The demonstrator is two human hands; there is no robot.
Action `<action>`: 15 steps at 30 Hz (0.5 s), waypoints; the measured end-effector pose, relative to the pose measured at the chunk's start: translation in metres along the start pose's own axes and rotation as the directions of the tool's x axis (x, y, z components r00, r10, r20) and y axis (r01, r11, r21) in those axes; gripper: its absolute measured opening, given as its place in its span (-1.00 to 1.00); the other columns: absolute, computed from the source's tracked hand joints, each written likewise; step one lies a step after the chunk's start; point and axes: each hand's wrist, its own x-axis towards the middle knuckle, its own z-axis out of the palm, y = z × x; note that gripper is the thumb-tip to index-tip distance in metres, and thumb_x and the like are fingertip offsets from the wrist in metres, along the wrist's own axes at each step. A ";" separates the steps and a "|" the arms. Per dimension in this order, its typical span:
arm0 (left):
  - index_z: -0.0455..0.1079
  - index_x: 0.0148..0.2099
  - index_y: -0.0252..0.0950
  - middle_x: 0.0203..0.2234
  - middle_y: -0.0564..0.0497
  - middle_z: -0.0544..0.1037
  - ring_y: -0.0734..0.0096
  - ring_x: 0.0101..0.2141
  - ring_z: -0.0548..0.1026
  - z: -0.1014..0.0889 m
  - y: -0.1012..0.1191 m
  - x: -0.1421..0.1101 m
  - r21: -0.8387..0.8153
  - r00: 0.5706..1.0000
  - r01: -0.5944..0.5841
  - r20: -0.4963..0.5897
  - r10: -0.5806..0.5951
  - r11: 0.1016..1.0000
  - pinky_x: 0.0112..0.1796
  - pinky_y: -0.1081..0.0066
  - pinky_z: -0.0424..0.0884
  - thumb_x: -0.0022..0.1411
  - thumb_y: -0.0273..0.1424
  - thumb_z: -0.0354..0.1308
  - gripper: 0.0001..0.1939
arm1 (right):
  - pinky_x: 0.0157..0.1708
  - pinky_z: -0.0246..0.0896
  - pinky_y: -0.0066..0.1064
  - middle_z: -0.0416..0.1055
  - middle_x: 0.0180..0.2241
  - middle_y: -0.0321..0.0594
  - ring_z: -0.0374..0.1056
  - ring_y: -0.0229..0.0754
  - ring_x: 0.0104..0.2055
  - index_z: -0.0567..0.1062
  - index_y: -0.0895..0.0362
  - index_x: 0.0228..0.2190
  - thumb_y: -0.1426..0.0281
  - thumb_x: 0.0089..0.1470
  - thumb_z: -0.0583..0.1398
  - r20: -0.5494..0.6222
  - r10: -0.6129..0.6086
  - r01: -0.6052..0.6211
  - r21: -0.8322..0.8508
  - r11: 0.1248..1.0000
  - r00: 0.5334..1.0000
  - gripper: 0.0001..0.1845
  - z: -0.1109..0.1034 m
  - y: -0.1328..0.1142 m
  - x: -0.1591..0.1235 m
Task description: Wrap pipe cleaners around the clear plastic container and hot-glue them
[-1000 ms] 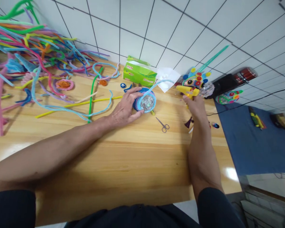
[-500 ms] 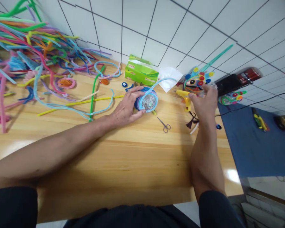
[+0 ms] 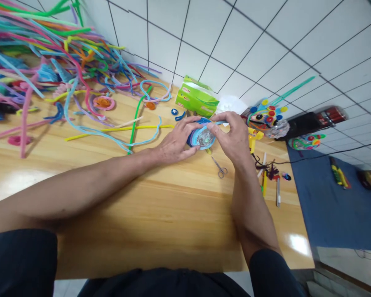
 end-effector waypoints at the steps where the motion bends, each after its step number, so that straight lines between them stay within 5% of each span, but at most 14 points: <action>1: 0.19 0.65 -0.13 0.59 -0.39 0.38 -0.25 0.61 0.40 0.000 0.000 0.000 0.003 1.000 0.005 0.000 -0.005 1.000 0.53 -0.41 0.47 0.62 -0.09 0.35 -0.25 | 0.21 0.53 0.11 0.75 -0.12 -0.18 0.63 0.14 0.02 0.66 -0.09 -0.19 -0.09 0.44 0.41 0.004 0.017 -0.017 0.019 1.000 1.000 -0.63 0.000 0.000 -0.001; 11: 0.19 0.64 -0.12 0.60 -0.37 0.38 -0.28 0.62 0.38 -0.001 0.002 0.000 -0.047 1.000 0.028 0.002 -0.028 0.998 0.55 -0.38 0.44 0.59 -0.10 0.37 -0.24 | 0.06 0.54 -0.06 0.74 -0.21 -0.24 0.59 0.02 -0.13 0.62 -0.05 -0.31 0.20 0.31 0.44 0.013 0.049 -0.050 0.092 0.994 0.999 -0.83 0.004 -0.004 -0.003; 15: 0.26 0.62 -0.15 0.59 -0.36 0.41 -0.21 0.62 0.38 -0.005 0.004 0.002 -0.087 0.999 0.051 0.015 -0.049 0.995 0.58 -0.31 0.40 0.73 0.03 0.19 -0.36 | 0.01 0.51 -0.11 0.73 -0.24 -0.25 0.58 -0.01 -0.16 0.60 -0.04 -0.33 0.22 0.27 0.45 -0.002 0.040 -0.039 0.133 0.990 0.999 -0.81 0.006 -0.005 -0.002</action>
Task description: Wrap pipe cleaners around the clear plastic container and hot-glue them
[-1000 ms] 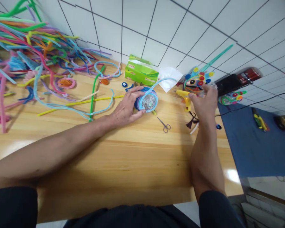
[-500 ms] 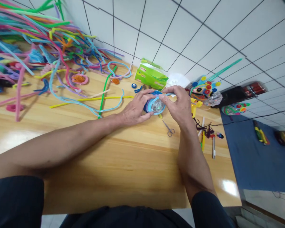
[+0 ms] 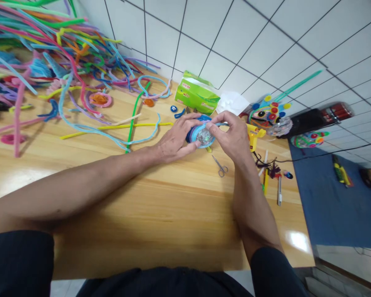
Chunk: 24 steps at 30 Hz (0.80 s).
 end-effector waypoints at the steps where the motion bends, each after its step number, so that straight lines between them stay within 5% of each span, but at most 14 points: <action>1: 0.28 0.61 -0.15 0.58 -0.35 0.43 -0.16 0.62 0.38 0.000 0.000 0.000 -0.006 1.000 0.002 -0.004 -0.002 1.000 0.59 -0.29 0.40 0.78 0.01 0.11 -0.41 | 0.00 0.51 -0.11 0.73 -0.24 -0.25 0.58 -0.01 -0.16 0.59 -0.04 -0.34 0.21 0.27 0.45 0.001 0.002 -0.002 0.005 1.000 1.000 -0.80 0.000 0.000 0.000; 4: 0.32 0.58 -0.17 0.56 -0.33 0.46 -0.10 0.60 0.41 0.001 -0.001 0.001 -0.015 0.999 0.017 -0.027 -0.017 1.000 0.59 -0.24 0.40 0.84 -0.03 -0.02 -0.48 | -0.01 0.50 -0.12 0.72 -0.25 -0.25 0.58 -0.02 -0.17 0.58 -0.04 -0.34 0.18 0.29 0.45 -0.002 0.005 -0.005 0.010 1.000 1.000 -0.77 0.000 -0.002 0.000; 16: 0.30 0.58 -0.17 0.58 -0.34 0.44 -0.09 0.63 0.38 -0.001 0.000 0.002 -0.002 0.999 0.053 0.007 -0.053 0.999 0.61 -0.28 0.37 0.85 0.01 -0.04 -0.46 | -0.01 0.52 -0.12 0.72 -0.26 -0.25 0.58 -0.01 -0.16 0.57 -0.04 -0.34 0.13 0.30 0.45 0.007 0.029 -0.029 -0.007 1.000 1.000 -0.73 0.000 0.000 -0.001; 24: 0.10 0.70 -0.14 0.60 -0.41 0.35 -0.30 0.64 0.35 0.004 -0.006 -0.001 0.035 0.998 -0.068 -0.010 0.069 0.997 0.57 -0.35 0.41 0.56 -0.05 0.41 -0.10 | -0.01 0.52 -0.10 0.73 -0.24 -0.23 0.58 0.00 -0.16 0.59 -0.04 -0.34 -0.02 0.34 0.46 0.000 0.049 -0.049 -0.021 0.999 0.999 -0.62 0.001 -0.001 -0.001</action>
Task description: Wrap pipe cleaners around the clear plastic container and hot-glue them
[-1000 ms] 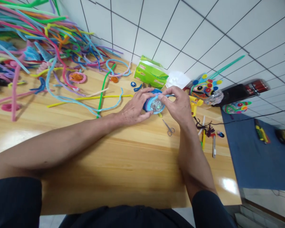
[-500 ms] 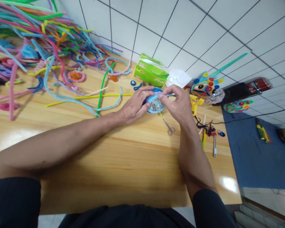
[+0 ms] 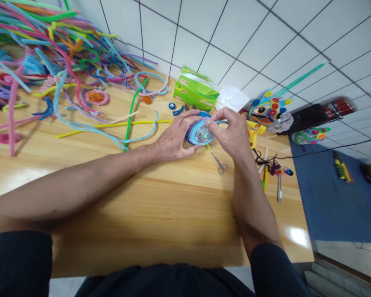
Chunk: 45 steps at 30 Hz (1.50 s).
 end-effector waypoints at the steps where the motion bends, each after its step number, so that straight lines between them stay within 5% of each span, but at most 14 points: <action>1: 0.10 0.71 -0.14 0.60 -0.40 0.35 -0.30 0.64 0.35 0.001 -0.001 0.000 0.006 1.000 0.000 0.002 0.000 1.000 0.57 -0.35 0.41 0.56 -0.07 0.42 -0.09 | 0.00 0.52 -0.10 0.74 -0.24 -0.23 0.58 0.00 -0.16 0.60 -0.04 -0.34 -0.02 0.34 0.46 0.000 0.000 0.000 -0.002 1.000 1.000 -0.62 0.000 0.000 0.000; 11: 0.07 0.71 -0.13 0.60 -0.41 0.35 -0.30 0.63 0.35 -0.001 -0.002 -0.001 0.002 1.000 -0.018 -0.001 0.018 1.000 0.57 -0.37 0.40 0.61 -0.09 0.34 -0.16 | 0.01 0.53 -0.09 0.74 -0.24 -0.25 0.58 0.00 -0.15 0.60 -0.05 -0.34 -0.05 0.33 0.49 0.012 0.008 -0.008 0.012 1.000 1.000 -0.59 -0.001 -0.001 0.000; 17: 0.09 0.63 -0.13 0.59 -0.44 0.36 -0.33 0.63 0.37 0.001 -0.002 -0.003 0.004 1.000 -0.024 -0.016 0.024 1.000 0.54 -0.40 0.43 0.61 -0.08 0.36 -0.21 | 0.02 0.52 -0.10 0.74 -0.24 -0.26 0.58 -0.01 -0.16 0.59 -0.04 -0.34 0.12 0.30 0.47 0.024 0.003 -0.003 0.008 1.000 1.000 -0.72 -0.003 -0.002 0.001; 25: 0.24 0.48 -0.14 0.63 -0.46 0.35 -0.28 0.68 0.33 -0.006 0.004 -0.002 -0.032 0.996 0.080 0.046 -0.078 0.996 0.58 -0.41 0.39 0.68 0.02 0.24 -0.42 | 0.02 0.54 -0.09 0.74 -0.24 -0.26 0.58 0.00 -0.14 0.62 -0.06 -0.33 0.06 0.33 0.49 0.036 0.012 -0.012 -0.013 1.000 0.999 -0.69 -0.003 -0.002 0.000; 45: 0.32 0.64 -0.10 0.68 -0.35 0.31 -0.29 0.68 0.30 -0.010 0.006 0.001 -0.003 0.989 0.097 0.112 -0.096 0.995 0.64 -0.44 0.27 0.73 0.15 0.13 -0.31 | -0.02 0.52 -0.11 0.74 -0.26 -0.29 0.58 -0.01 -0.16 0.60 -0.06 -0.35 0.07 0.33 0.50 0.022 0.016 -0.016 -0.016 1.000 1.000 -0.67 -0.001 -0.005 -0.001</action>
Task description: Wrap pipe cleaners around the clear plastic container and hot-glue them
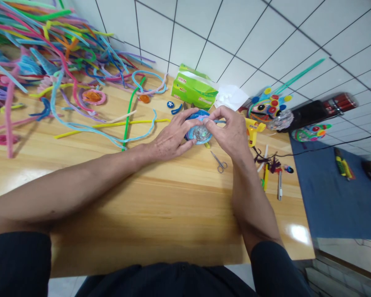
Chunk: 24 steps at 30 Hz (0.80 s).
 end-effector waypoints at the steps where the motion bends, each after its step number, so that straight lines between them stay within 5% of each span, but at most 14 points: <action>1: 0.32 0.63 -0.11 0.67 -0.36 0.32 -0.28 0.68 0.31 0.000 0.000 0.000 0.003 1.000 -0.004 -0.001 0.004 1.000 0.63 -0.44 0.28 0.73 0.15 0.13 -0.31 | -0.02 0.52 -0.11 0.74 -0.26 -0.29 0.58 -0.01 -0.17 0.60 -0.06 -0.35 0.09 0.33 0.50 0.002 -0.003 0.003 0.001 1.000 1.000 -0.68 0.000 0.000 0.000; 8: 0.34 0.62 -0.11 0.65 -0.35 0.35 -0.25 0.65 0.34 0.001 -0.005 0.000 0.023 1.000 -0.010 -0.013 0.010 1.000 0.63 -0.41 0.30 0.72 0.13 0.14 -0.32 | 0.07 0.54 -0.04 0.72 -0.21 -0.26 0.60 0.03 -0.10 0.59 -0.07 -0.31 0.09 0.38 0.45 -0.002 -0.023 0.023 0.013 1.000 1.000 -0.72 -0.003 0.004 0.002; 14: 0.33 0.62 -0.19 0.64 -0.43 0.33 -0.29 0.65 0.34 0.001 -0.011 0.001 0.039 1.000 -0.016 -0.009 0.017 0.999 0.62 -0.39 0.33 0.71 0.13 0.18 -0.28 | 0.29 0.50 0.15 0.70 -0.01 -0.10 0.61 0.17 0.13 0.63 -0.09 -0.08 0.10 0.46 0.37 -0.262 -0.079 0.066 -0.057 0.996 0.962 -0.82 -0.016 0.003 -0.017; 20: 0.36 0.61 -0.21 0.65 -0.43 0.34 -0.30 0.66 0.31 0.003 -0.014 0.003 0.006 0.999 -0.028 -0.020 0.028 1.000 0.64 -0.40 0.29 0.70 0.13 0.17 -0.28 | 0.20 0.63 0.18 0.72 0.16 -0.02 0.62 0.21 0.18 0.60 -0.08 0.18 -0.01 0.39 0.39 -0.109 -0.079 0.079 -0.004 0.997 0.991 -0.53 0.006 0.027 -0.059; 24: 0.36 0.61 -0.23 0.64 -0.45 0.34 -0.31 0.67 0.30 0.003 -0.017 0.003 -0.005 1.000 -0.023 -0.004 0.023 1.000 0.65 -0.39 0.28 0.67 0.18 0.19 -0.22 | 0.16 0.67 0.24 0.68 0.24 0.05 0.62 0.22 0.18 0.54 -0.08 0.33 -0.03 0.41 0.36 -0.105 -0.081 0.077 -0.040 0.996 0.991 -0.40 0.027 0.044 -0.070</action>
